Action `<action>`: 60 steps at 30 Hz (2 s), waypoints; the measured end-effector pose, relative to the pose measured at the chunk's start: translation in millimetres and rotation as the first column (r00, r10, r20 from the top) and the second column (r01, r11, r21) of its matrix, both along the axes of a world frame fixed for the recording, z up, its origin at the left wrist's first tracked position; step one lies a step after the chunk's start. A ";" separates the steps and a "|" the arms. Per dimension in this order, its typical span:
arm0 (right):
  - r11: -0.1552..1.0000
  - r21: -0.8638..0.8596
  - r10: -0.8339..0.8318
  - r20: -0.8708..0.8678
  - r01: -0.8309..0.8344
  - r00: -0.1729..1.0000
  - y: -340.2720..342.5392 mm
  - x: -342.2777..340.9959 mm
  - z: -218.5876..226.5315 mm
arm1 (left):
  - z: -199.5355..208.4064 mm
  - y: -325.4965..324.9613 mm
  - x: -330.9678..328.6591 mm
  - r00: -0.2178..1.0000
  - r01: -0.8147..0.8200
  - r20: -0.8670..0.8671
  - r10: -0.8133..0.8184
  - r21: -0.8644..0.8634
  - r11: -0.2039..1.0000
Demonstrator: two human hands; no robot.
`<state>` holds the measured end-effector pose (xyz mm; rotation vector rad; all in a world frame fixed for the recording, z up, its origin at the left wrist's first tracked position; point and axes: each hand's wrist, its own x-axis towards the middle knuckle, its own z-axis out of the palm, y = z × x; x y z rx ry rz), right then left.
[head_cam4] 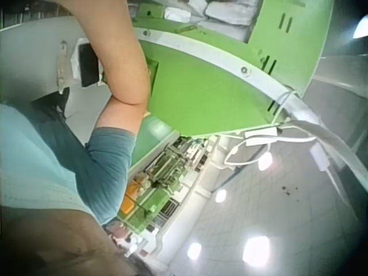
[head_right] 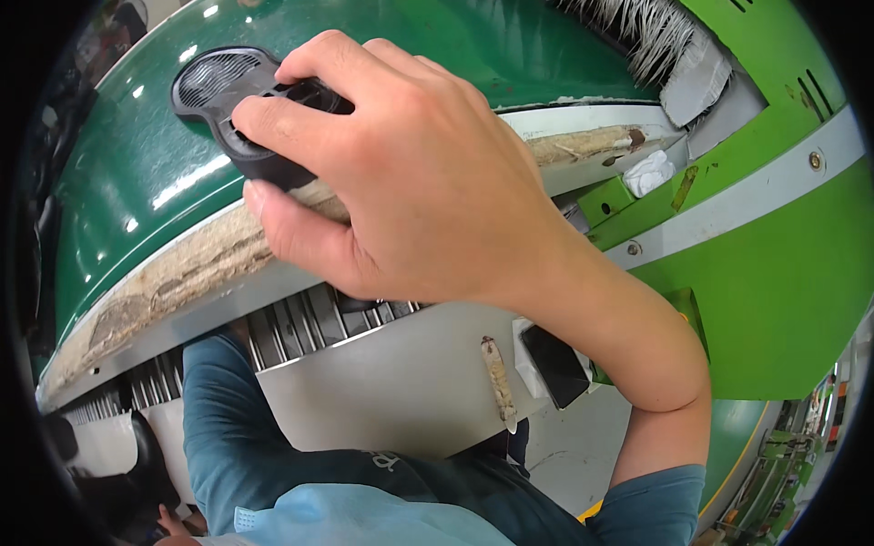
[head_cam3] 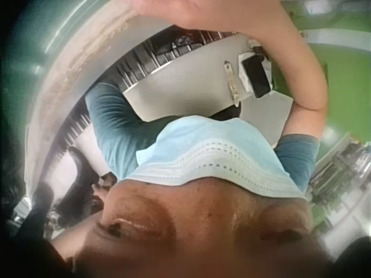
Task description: The recorder is inspecting and preparing black quilted boots on an assembly line, checking the zippers and soles.
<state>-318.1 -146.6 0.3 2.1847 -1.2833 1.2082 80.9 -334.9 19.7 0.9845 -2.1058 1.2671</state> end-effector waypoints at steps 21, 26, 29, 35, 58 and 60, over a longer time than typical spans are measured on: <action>0.983 0.182 -0.009 0.027 0.004 1.000 19.7 15.2 16.5 | -234.2 104.0 -16.0 -0.480 0.485 -0.877 0.028 -0.238 0.841; 0.990 0.141 0.021 0.004 -0.022 1.000 18.2 12.0 11.4 | -237.2 209.3 -39.4 -0.622 0.555 -0.778 0.085 -0.361 0.750; 0.992 0.119 0.032 0.137 -0.049 0.990 34.6 21.8 4.7 | -243.7 244.1 -27.5 -0.677 0.533 -0.731 0.078 -0.416 0.736; 0.945 -0.328 0.024 0.033 -0.012 0.999 100.3 38.8 -42.3 | -228.4 319.9 7.2 -0.646 0.638 -0.760 0.076 -0.482 0.600; 0.332 -0.059 -0.099 0.990 -0.942 -0.097 259.6 164.5 -215.3 | -102.9 361.9 -13.3 -0.779 0.596 -0.614 0.129 -0.789 -0.151; 0.302 -0.019 -0.050 0.998 -0.953 -0.036 267.7 161.3 -214.2 | -114.8 343.9 -34.4 -0.762 0.561 -0.631 0.146 -0.755 -0.339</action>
